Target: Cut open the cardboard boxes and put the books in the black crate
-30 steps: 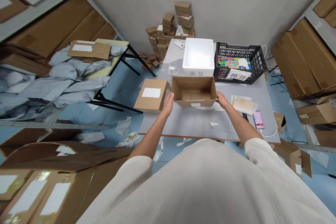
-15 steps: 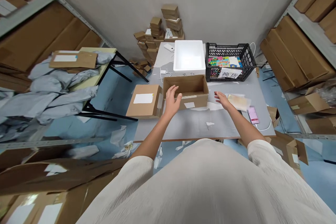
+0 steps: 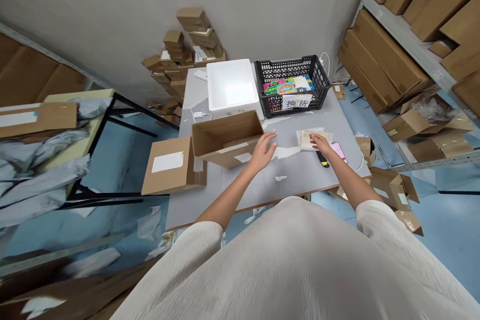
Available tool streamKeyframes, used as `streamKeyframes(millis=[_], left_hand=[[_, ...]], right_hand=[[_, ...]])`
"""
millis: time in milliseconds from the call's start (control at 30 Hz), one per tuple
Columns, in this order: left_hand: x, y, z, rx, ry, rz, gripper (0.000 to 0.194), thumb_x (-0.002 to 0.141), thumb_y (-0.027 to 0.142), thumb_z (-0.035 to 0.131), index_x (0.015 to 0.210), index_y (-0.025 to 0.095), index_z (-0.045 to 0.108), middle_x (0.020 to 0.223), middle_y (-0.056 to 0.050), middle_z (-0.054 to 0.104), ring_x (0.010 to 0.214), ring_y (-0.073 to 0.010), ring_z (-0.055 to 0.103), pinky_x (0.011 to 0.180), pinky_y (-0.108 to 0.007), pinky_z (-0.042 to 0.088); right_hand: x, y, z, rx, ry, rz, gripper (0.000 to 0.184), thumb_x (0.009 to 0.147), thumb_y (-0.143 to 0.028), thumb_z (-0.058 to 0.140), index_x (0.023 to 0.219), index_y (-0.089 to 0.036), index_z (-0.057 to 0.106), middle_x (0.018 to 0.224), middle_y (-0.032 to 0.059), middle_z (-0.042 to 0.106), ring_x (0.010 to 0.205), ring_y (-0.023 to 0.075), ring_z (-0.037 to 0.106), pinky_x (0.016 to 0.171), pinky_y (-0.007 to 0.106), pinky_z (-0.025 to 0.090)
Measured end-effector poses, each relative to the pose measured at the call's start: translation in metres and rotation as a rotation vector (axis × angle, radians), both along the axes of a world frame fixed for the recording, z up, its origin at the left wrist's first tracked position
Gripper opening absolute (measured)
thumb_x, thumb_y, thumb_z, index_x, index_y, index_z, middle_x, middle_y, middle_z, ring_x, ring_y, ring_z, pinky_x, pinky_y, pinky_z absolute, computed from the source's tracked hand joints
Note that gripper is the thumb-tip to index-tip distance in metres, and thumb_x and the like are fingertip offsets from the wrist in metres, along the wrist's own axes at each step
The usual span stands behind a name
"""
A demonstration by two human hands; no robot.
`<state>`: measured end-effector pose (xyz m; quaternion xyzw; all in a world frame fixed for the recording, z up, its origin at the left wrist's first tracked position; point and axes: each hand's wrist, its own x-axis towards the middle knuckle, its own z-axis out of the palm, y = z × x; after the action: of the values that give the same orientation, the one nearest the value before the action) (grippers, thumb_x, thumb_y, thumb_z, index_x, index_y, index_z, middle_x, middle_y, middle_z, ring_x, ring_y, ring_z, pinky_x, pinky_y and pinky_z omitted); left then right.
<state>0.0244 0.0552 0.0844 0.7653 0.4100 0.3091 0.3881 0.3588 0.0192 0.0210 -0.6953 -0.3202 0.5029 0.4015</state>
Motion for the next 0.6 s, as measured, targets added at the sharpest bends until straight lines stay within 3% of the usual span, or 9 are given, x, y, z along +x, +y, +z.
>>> streamKeyframes(millis=[167, 333, 433, 600], left_hand=[[0.048, -0.001, -0.025, -0.059, 0.038, -0.078, 0.044, 0.114, 0.049, 0.048, 0.149, 0.027, 0.066, 0.159, -0.013, 0.062, 0.153, -0.0296, 0.055, 0.130, -0.047, 0.043], [0.088, 0.002, -0.056, -0.150, 0.105, -0.108, 0.041, 0.111, 0.040, 0.052, 0.147, 0.025, 0.067, 0.156, -0.013, 0.065, 0.150, -0.0298, 0.058, 0.129, -0.048, 0.045], [0.109, 0.003, -0.076, -0.196, 0.164, -0.130, 0.042, 0.108, 0.035, 0.055, 0.146, 0.024, 0.067, 0.154, -0.013, 0.066, 0.149, -0.0304, 0.058, 0.131, -0.050, 0.043], [0.138, -0.001, -0.105, -0.275, 0.270, -0.130, 0.043, 0.104, 0.030, 0.057, 0.145, 0.023, 0.069, 0.155, -0.014, 0.065, 0.150, -0.0339, 0.057, 0.129, -0.055, 0.045]], right_hand=[[0.040, -0.013, -0.010, -0.034, -0.096, 0.009, 0.036, 0.090, -0.052, 0.078, 0.117, -0.028, 0.078, 0.148, 0.0099, 0.072, 0.132, 0.0294, 0.068, 0.113, 0.047, 0.058], [0.070, -0.014, -0.035, -0.073, -0.241, 0.070, 0.035, 0.086, -0.046, 0.079, 0.116, -0.027, 0.079, 0.146, 0.0110, 0.074, 0.133, 0.0314, 0.067, 0.120, 0.052, 0.052], [0.083, -0.011, -0.053, -0.086, -0.390, 0.172, 0.043, 0.085, -0.043, 0.078, 0.125, -0.027, 0.078, 0.151, 0.0119, 0.069, 0.138, 0.0343, 0.064, 0.125, 0.054, 0.047], [0.090, 0.002, -0.083, -0.131, -0.650, 0.406, 0.064, 0.086, -0.039, 0.079, 0.148, -0.025, 0.070, 0.170, 0.0157, 0.052, 0.158, 0.0458, 0.042, 0.133, 0.061, 0.032]])
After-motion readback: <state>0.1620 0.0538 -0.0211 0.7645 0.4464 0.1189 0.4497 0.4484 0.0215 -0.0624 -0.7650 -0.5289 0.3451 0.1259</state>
